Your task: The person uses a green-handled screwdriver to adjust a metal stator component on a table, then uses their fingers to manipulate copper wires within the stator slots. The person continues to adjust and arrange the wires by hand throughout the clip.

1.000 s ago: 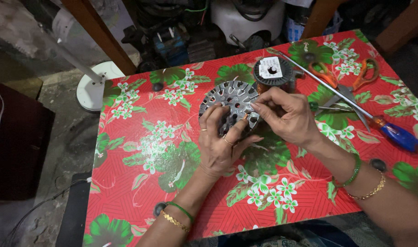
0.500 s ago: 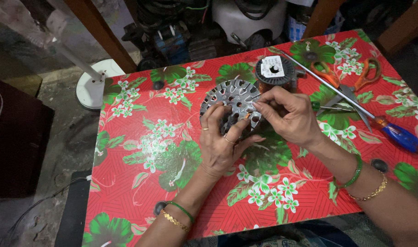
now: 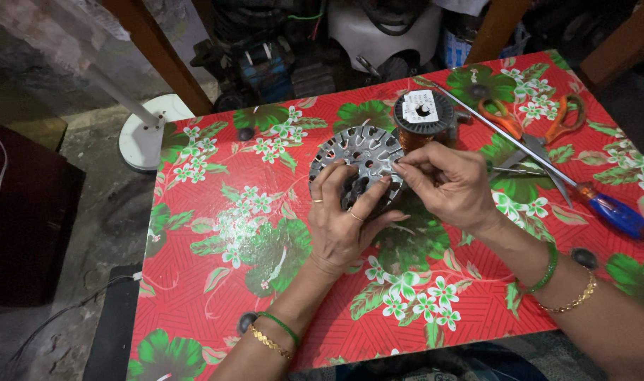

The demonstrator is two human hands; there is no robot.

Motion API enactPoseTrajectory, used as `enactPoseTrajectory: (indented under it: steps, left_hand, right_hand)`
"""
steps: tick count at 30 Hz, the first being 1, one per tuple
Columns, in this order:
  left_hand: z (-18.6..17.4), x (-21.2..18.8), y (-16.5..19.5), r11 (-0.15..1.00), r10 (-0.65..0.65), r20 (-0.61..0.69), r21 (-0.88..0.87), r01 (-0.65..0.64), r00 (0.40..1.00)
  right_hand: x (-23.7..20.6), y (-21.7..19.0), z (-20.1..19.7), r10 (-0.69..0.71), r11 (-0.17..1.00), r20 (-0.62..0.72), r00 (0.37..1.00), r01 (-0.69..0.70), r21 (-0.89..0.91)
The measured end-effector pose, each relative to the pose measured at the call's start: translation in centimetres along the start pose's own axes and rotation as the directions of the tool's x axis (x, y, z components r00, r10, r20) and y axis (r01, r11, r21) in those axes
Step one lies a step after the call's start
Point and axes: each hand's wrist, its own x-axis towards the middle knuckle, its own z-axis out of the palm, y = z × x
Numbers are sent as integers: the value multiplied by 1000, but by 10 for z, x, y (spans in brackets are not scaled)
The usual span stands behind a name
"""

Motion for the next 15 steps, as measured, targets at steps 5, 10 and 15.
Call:
enactPoseTrajectory:
  steps: [5, 10, 15]
  left_hand:
    - [1, 1, 1, 1000, -17, -11, -8, 17, 1000]
    - [3, 3, 2, 999, -31, -25, -19, 30, 999]
    - [4, 4, 4, 998, -48, -28, -31, 47, 998]
  right_hand:
    - [-1, -3, -6, -54, 997, 28, 998, 55, -48]
    - [-10, -2, -21, -242, 940, 122, 962, 264, -215]
    - [-22, 1, -17, -265, 925, 102, 959, 282, -256]
